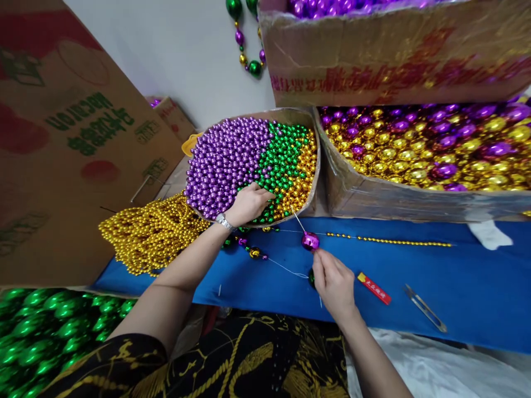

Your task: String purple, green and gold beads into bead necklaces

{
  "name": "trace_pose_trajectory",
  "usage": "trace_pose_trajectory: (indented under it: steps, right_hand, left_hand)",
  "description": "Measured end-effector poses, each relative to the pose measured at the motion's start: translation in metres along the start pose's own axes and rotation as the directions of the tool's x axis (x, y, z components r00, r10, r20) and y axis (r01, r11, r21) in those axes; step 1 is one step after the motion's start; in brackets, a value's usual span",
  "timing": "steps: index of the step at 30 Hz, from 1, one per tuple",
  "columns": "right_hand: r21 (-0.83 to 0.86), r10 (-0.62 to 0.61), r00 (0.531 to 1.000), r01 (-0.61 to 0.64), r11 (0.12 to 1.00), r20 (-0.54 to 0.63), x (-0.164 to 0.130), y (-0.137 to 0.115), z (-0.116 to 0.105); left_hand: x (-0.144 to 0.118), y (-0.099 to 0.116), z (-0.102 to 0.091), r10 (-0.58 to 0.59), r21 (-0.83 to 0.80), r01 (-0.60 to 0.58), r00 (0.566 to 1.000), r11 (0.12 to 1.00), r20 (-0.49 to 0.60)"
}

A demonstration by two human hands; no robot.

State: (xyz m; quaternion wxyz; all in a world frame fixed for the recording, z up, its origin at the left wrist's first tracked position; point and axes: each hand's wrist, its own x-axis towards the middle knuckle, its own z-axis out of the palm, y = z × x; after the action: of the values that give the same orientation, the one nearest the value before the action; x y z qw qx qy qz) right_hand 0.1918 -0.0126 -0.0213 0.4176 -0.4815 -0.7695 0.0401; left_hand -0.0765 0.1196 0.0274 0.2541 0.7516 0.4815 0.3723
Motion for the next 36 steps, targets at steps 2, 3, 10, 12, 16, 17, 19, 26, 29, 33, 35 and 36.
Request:
trace_pose_trajectory:
  steps: [2,3,10,12,16,17,19,26,29,33,35,36]
  right_hand:
    - [0.01,-0.013,1.0,0.013,1.0,0.0,0.001,-0.002,0.001]
    - [0.015,-0.023,1.0,0.023,1.0,0.002,0.002,-0.003,0.002]
    - [0.003,-0.046,0.999,0.046,0.999,-0.002,0.002,-0.005,0.003]
    - [-0.001,-0.047,0.999,0.047,0.999,-0.004,0.001,-0.005,0.002]
    - [0.005,-0.044,0.999,0.044,0.999,-0.011,0.0,-0.004,0.001]
    - [0.008,-0.038,0.999,0.038,0.999,-0.007,0.0,-0.004,0.001]
    - [0.013,-0.027,1.0,0.027,1.0,0.004,-0.001,-0.004,0.001]
    - [0.004,-0.035,0.999,0.035,0.999,-0.004,-0.001,-0.003,0.003]
    - [0.015,-0.009,1.0,0.009,1.0,-0.022,0.0,-0.004,0.002]
    - [0.045,0.057,0.997,-0.054,0.998,-0.059,0.002,0.0,-0.005]
    - [0.047,0.087,0.992,-0.083,0.995,-0.088,0.002,0.006,-0.01]
    - [0.045,0.098,0.99,-0.093,0.995,-0.103,0.001,0.009,-0.012]
  left_hand:
    - [-0.003,0.006,0.004,-0.087,-0.209,0.085,0.996,0.974,-0.003]
    - [-0.004,0.011,0.006,-0.155,-0.358,0.149,0.988,0.922,0.012]
    - [-0.018,0.042,0.025,-0.342,-0.86,0.411,0.889,0.303,0.305]
    - [-0.02,0.046,0.028,-0.335,-0.866,0.422,0.884,0.268,0.327]
    - [-0.021,0.049,0.031,-0.345,-0.873,0.43,0.875,0.23,0.34]
    - [-0.021,0.049,0.031,-0.353,-0.877,0.43,0.871,0.215,0.341]
    - [-0.021,0.051,0.032,-0.369,-0.884,0.428,0.865,0.186,0.341]
    - [-0.022,0.056,0.037,-0.38,-0.883,0.423,0.865,0.204,0.327]
    - [-0.024,0.06,0.041,-0.35,-0.872,0.334,0.914,0.358,0.206]
    - [-0.011,0.082,0.042,-0.104,-0.787,0.178,0.984,0.59,0.144]
    - [0.011,0.099,0.042,0.01,-0.753,0.091,0.992,0.651,0.128]
    - [0.028,0.107,0.044,0.061,-0.72,0.028,0.993,0.693,0.097]
